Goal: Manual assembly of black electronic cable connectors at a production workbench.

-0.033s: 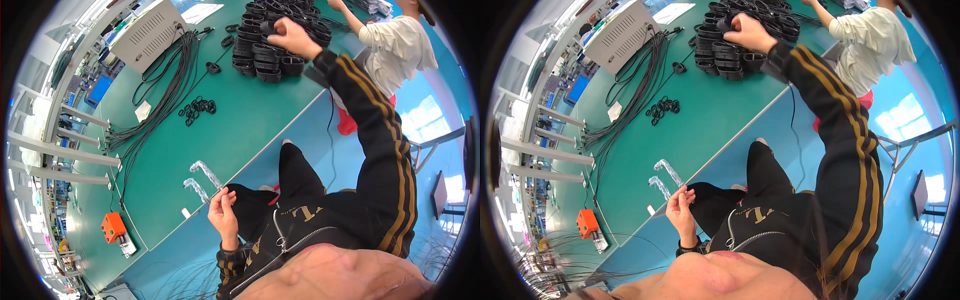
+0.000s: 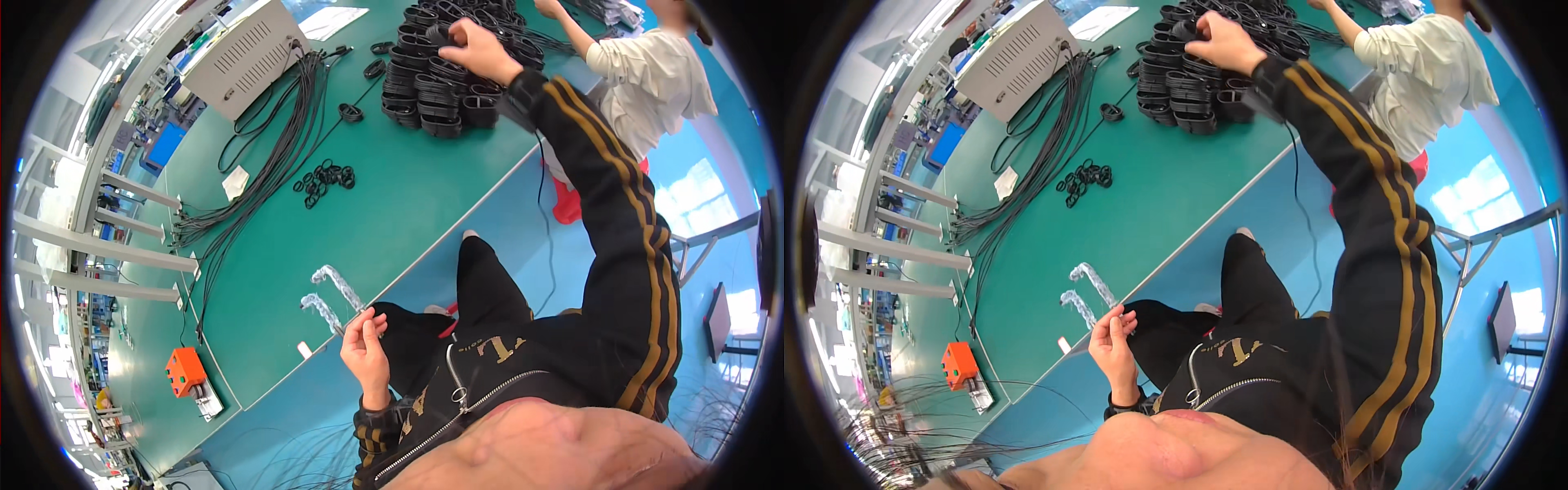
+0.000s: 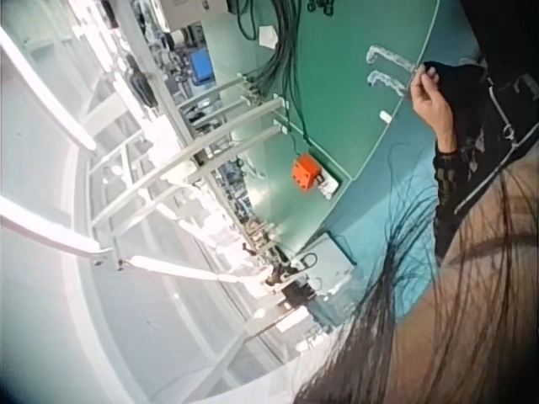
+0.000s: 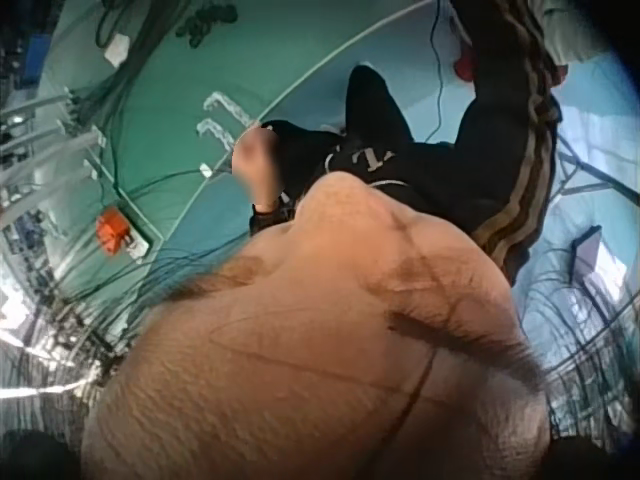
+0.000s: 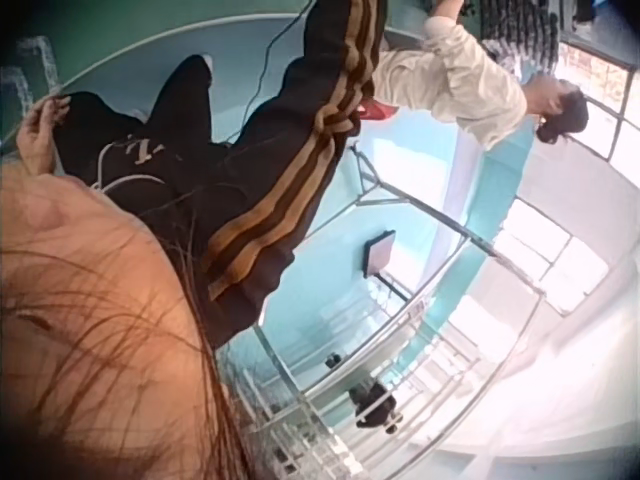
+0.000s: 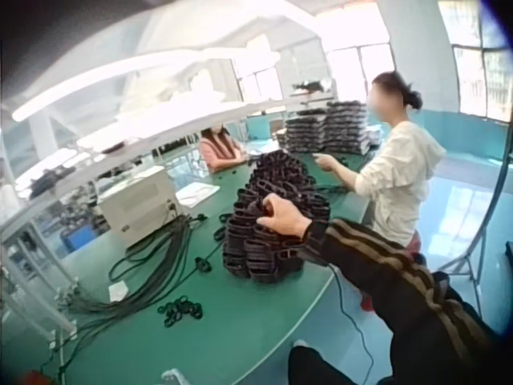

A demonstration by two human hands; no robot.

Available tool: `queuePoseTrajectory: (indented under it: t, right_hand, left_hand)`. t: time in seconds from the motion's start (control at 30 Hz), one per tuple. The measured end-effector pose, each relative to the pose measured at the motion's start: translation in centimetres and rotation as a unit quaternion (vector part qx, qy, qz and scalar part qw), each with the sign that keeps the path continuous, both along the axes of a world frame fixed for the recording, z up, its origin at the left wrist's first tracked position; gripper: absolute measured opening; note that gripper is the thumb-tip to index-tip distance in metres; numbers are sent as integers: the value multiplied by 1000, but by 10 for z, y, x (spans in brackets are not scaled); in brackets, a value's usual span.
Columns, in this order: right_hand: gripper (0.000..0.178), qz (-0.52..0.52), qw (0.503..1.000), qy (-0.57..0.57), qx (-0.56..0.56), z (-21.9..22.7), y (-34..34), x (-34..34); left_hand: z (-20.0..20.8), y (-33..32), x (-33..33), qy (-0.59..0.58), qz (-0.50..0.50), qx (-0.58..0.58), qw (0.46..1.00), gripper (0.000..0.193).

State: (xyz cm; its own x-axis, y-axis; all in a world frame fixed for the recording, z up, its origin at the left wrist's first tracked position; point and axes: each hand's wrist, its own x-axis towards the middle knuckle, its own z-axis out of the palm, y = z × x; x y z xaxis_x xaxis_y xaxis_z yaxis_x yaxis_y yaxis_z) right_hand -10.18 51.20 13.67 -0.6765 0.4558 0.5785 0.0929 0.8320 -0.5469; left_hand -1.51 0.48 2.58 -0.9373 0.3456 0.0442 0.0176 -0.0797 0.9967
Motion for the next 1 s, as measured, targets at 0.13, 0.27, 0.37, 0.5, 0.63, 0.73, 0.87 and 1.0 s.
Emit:
queuePoseTrajectory:
  t: [0.13, 0.27, 0.37, 0.5, 0.63, 0.73, 0.87, 1.0]
  right_hand:
    - [23, -47, 989, 19, 141, 18, 27, -67]
    - [29, -76, 976, -69, 193, 10, 54, -99]
    - [34, -78, 967, -115, 211, 1, 55, -105]
    - [28, -87, 956, -99, 263, -5, 56, -94]
    - [21, -56, 951, -37, 303, 7, 22, -98]
    - [12, 17, 945, 41, 324, 12, -59, -116]
    - [15, 266, 914, -186, 242, -10, -172, -160]
    - [13, 233, 902, -198, 304, -90, -212, -220]
  left_hand:
    - [1, 5, -5, 0, 13, -14, 1000, 20]
    - [2, 5, -6, -1, 28, -21, 999, 19]
    - [1, -3, -10, -9, 45, -26, 999, 19]
    - [-1, -3, -11, -18, 38, -23, 999, 19]
    - [-3, 1, -15, -10, 23, -24, 999, 19]
    - [-6, -5, -15, -11, 30, -32, 999, 18]
    - [-7, -15, -11, -16, 25, -6, 1000, 18]
    - [-1, -35, -7, 6, 52, -9, 999, 15]
